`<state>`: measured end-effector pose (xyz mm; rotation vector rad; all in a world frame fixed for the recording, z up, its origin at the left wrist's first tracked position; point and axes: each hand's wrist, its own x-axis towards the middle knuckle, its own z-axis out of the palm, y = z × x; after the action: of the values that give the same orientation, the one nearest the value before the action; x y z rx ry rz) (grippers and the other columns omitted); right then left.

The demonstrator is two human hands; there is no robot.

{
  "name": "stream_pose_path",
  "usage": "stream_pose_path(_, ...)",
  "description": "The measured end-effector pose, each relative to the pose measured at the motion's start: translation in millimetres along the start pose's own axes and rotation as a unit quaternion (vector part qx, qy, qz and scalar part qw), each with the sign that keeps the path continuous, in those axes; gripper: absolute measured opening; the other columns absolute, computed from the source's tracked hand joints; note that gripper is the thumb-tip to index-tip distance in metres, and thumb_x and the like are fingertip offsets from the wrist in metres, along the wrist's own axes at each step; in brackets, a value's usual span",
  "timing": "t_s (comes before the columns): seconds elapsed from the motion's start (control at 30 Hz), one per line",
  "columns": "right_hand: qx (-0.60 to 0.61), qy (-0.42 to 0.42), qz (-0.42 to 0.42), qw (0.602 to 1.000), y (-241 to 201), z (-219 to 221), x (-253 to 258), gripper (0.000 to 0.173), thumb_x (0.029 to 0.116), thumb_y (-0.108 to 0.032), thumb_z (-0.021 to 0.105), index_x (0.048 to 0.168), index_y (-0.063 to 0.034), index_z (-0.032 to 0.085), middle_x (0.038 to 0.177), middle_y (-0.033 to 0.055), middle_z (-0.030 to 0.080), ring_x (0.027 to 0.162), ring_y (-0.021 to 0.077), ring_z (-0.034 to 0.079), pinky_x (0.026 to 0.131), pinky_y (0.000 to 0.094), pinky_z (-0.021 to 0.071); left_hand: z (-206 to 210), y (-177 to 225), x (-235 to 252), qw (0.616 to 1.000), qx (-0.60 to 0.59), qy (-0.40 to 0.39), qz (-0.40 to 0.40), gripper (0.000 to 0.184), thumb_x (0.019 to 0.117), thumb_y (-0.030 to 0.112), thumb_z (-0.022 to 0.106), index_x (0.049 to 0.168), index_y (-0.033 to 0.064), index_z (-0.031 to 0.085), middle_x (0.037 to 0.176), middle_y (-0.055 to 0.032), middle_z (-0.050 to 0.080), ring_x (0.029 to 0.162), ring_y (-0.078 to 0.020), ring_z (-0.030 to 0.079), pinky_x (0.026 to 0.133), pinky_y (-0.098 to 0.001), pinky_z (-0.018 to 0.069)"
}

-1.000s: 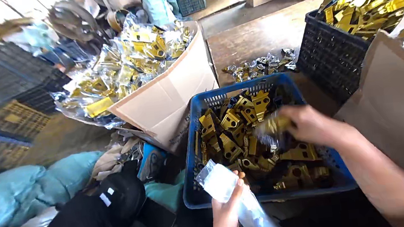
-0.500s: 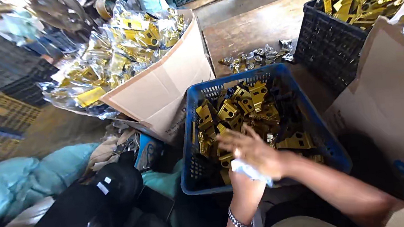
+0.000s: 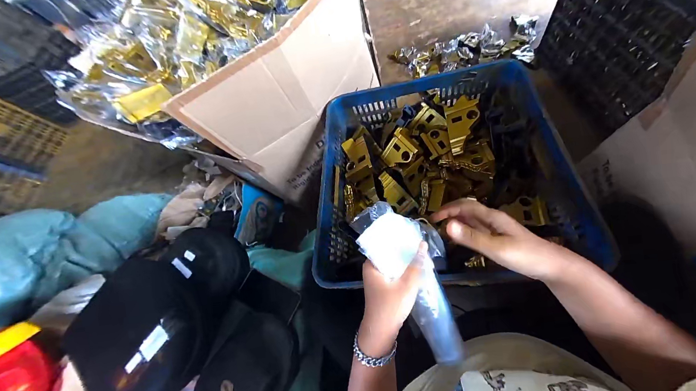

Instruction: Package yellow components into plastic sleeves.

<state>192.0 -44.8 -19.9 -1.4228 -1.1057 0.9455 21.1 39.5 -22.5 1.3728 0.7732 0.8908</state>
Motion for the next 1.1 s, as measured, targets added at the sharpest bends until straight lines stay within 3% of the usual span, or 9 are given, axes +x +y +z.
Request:
stream_pose_path(0.13,-0.018,-0.011,-0.129,0.991,4.3,16.1,3.8,0.027,0.0982,-0.019,0.065,0.108,0.0062,0.069,0.107,0.0097,0.068,0.093,0.0017,0.065,0.083,0.0167,0.0557,11.8,-20.7,-6.3,0.990,0.050,0.023,0.129,0.051,0.0684,-0.003,0.083,0.110,-0.0169,0.056,0.099,-0.0025,0.072,0.096,0.0014,0.068,0.091,-0.0190,0.0567)
stream_pose_path(0.23,0.014,0.005,-0.068,0.998,10.4,9.3,3.3,0.015,0.1010,-0.013,0.059,0.097,-0.0015,0.068,0.085,-0.0061,0.066,0.075,-0.0065,0.061,0.071,0.0122,0.0534,10.5,-9.9,-14.4,0.997,-0.005,-0.039,0.070,0.057,0.0685,-0.003,0.087,0.115,-0.0105,0.056,0.102,-0.0004,0.073,0.097,-0.0033,0.070,0.092,-0.0235,0.0588)
stream_pose_path(0.37,0.042,-0.023,0.011,0.999,8.7,16.7,-17.3,0.024,0.1049,-0.020,0.055,0.085,-0.0072,0.060,0.065,-0.0121,0.054,0.053,-0.0079,0.052,0.053,0.0114,0.0478,0.0,-3.5,-21.4,0.986,-0.108,-0.117,-0.050,0.019,0.0866,0.002,0.071,0.103,0.0077,0.064,0.079,0.0091,0.068,0.063,0.0014,0.060,0.059,-0.0176,0.0516)
stream_pose_path(0.5,0.142,-0.110,0.016,0.984,18.8,17.4,-25.7,0.007,0.0984,-0.003,0.061,0.101,-0.0008,0.067,0.086,-0.0078,0.070,0.074,-0.0020,0.068,0.071,0.0183,0.0602,-13.3,-12.7,-22.0,0.991,-0.009,-0.131,0.009,0.018,0.0868,0.000,0.069,0.104,0.0029,0.066,0.089,0.0054,0.072,0.074,-0.0006,0.066,0.068,-0.0199,0.0569)
stream_pose_path(0.67,0.233,-0.088,0.087,0.965,23.1,26.6,-21.6,0.025,0.0883,-0.008,0.075,0.078,-0.0192,0.056,0.060,-0.0125,0.060,0.045,-0.0031,0.053,0.044,0.0143,0.0451,-52.7,-27.7,-7.4,0.961,0.201,0.070,0.174,0.027,0.0885,0.005,0.068,0.105,-0.0171,0.063,0.092,-0.0090,0.074,0.086,-0.0062,0.072,0.082,-0.0266,0.0602)
stream_pose_path(0.73,0.228,-0.060,0.076,0.969,21.6,36.3,-20.6,0.030,0.0829,-0.009,0.081,0.072,-0.0193,0.055,0.058,-0.0120,0.059,0.043,-0.0037,0.051,0.041,0.0143,0.0430,-60.2,-17.0,-13.0,0.979,0.131,0.057,0.144,0.019,0.0914,0.008,0.067,0.106,-0.0024,0.062,0.088,0.0050,0.071,0.080,-0.0019,0.069,0.077,-0.0228,0.0605)
stream_pose_path(0.83,0.099,-0.166,-0.030,0.981,12.3,49.7,-22.2,0.021,0.0749,-0.003,0.081,0.068,0.0001,0.062,0.068,-0.0012,0.063,0.060,-0.0051,0.053,0.055,0.0124,0.0424,-46.9,-2.3,-50.2,0.988,0.001,-0.151,0.011,0.027,0.0807,0.024,0.086,0.104,0.0220,0.072,0.094,0.0149,0.073,0.089,0.0031,0.068,0.082,-0.0196,0.0581)
stream_pose_path(1.0,-0.041,-0.271,-0.006,0.962,5.6,29.8,11.9,0.033,0.0803,-0.013,0.082,0.064,-0.0018,0.055,0.059,-0.0024,0.053,0.053,-0.0020,0.045,0.049,0.0161,0.0344,-62.3,-23.5,-54.2,0.993,0.071,-0.056,0.074,0.019,0.0803,0.011,0.081,0.091,0.0199,0.068,0.085,0.0150,0.068,0.084,0.0047,0.065,0.080,-0.0174,0.0564)
stream_pose_path(1.1,-0.120,-0.255,0.053,0.958,-8.9,19.1,38.7,0.035,0.0820,-0.020,0.085,0.069,-0.0028,0.057,0.062,-0.0058,0.051,0.055,-0.0042,0.043,0.051,0.0139,0.0333,-76.2,-30.7,-45.9,0.998,0.033,-0.023,0.049,0.033,0.0796,0.010,0.082,0.107,0.0146,0.064,0.095,0.0110,0.071,0.091,-0.0022,0.069,0.085,-0.0234,0.0587)
